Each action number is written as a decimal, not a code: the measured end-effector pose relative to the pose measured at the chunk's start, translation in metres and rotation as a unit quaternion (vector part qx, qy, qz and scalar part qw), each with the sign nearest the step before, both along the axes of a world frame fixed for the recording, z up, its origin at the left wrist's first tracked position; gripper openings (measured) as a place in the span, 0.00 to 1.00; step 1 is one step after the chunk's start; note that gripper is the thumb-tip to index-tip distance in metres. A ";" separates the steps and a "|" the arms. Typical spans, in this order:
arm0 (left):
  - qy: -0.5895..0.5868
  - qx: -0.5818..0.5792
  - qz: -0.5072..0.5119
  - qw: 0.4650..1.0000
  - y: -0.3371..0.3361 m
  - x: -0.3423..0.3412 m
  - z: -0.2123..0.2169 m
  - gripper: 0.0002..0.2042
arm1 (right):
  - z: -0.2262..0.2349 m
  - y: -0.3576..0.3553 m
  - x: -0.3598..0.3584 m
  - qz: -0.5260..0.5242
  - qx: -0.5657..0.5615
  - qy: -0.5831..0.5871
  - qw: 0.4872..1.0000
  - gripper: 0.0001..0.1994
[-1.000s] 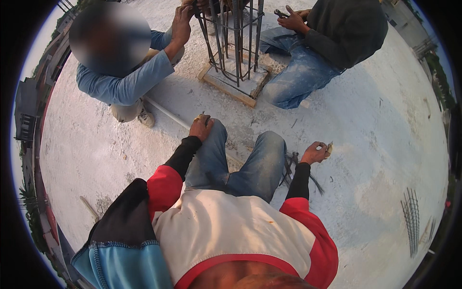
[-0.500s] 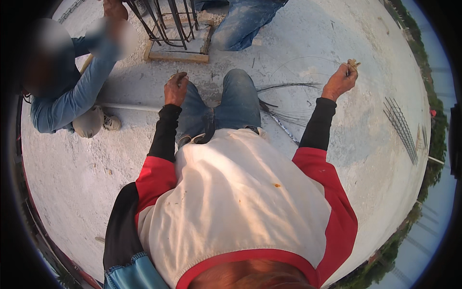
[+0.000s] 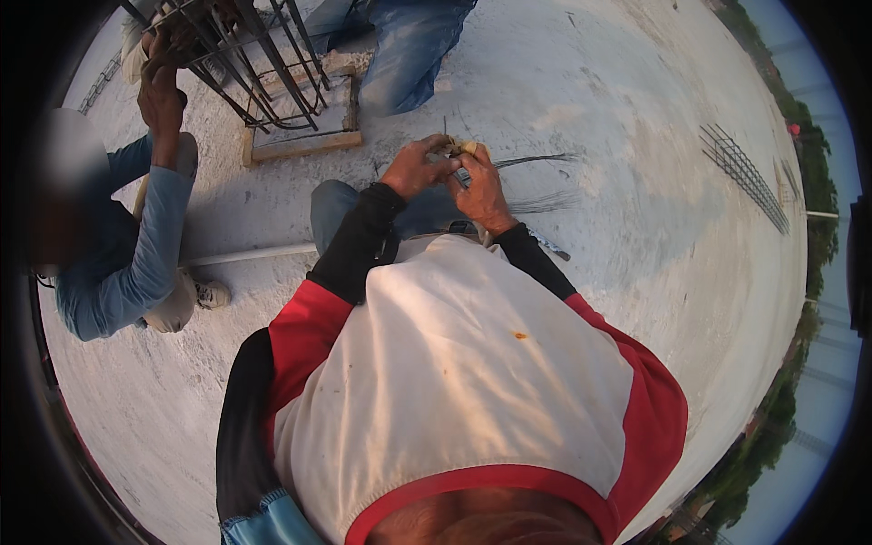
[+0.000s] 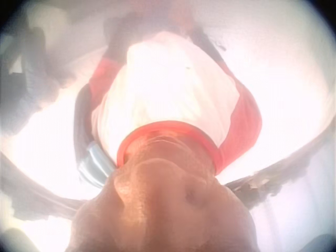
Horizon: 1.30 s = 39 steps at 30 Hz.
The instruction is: The person kneels on a concrete surface and uses pliers to twist wire ties around a vertical rebar cage. They repeatedly pick up wire ties, wrap them around intersecting bars, and twist them tight while two coworkers assist by holding the cage steady.
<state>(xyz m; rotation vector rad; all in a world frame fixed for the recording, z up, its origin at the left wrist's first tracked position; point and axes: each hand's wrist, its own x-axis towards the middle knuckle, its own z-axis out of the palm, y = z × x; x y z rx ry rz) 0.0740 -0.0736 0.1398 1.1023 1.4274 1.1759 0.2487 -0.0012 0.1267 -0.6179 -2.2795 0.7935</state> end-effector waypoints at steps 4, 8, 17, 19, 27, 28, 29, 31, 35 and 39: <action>0.045 -0.053 -0.036 0.997 -0.008 -0.008 0.002 0.21 | -0.013 0.012 0.024 0.065 -0.004 -0.079 0.995 0.20; 0.088 -0.081 -0.006 0.993 -0.022 -0.030 0.009 0.18 | -0.033 0.057 0.047 0.026 -0.005 -0.084 0.996 0.27; -0.182 0.057 0.335 0.923 -0.091 -0.082 0.003 0.14 | -0.130 0.162 0.116 0.005 0.062 -0.382 0.922 0.15; -0.172 0.080 0.423 0.886 -0.115 -0.105 0.001 0.14 | -0.141 0.167 0.131 -0.034 0.039 -0.398 0.916 0.17; -0.032 -0.071 0.291 0.953 -0.133 -0.118 0.028 0.11 | 0.033 0.127 -0.003 -0.121 0.079 0.051 0.988 0.27; -0.018 -0.078 0.265 0.961 -0.124 -0.112 0.036 0.11 | 0.059 0.108 -0.029 -0.045 0.067 0.078 0.994 0.29; -0.052 -0.046 0.258 0.964 -0.116 -0.106 0.044 0.10 | 0.076 0.086 -0.056 0.048 0.080 0.084 0.992 0.33; -0.108 0.037 0.235 0.965 -0.104 -0.097 0.056 0.08 | 0.087 0.037 -0.101 0.204 0.095 0.042 0.973 0.42; -0.207 0.097 0.353 0.907 -0.124 -0.113 0.056 0.08 | 0.061 -0.011 -0.136 0.330 -0.022 -0.081 0.940 0.37; -0.265 0.097 0.478 0.832 -0.198 -0.131 0.018 0.08 | 0.025 -0.008 -0.128 0.326 -0.143 -0.066 0.932 0.16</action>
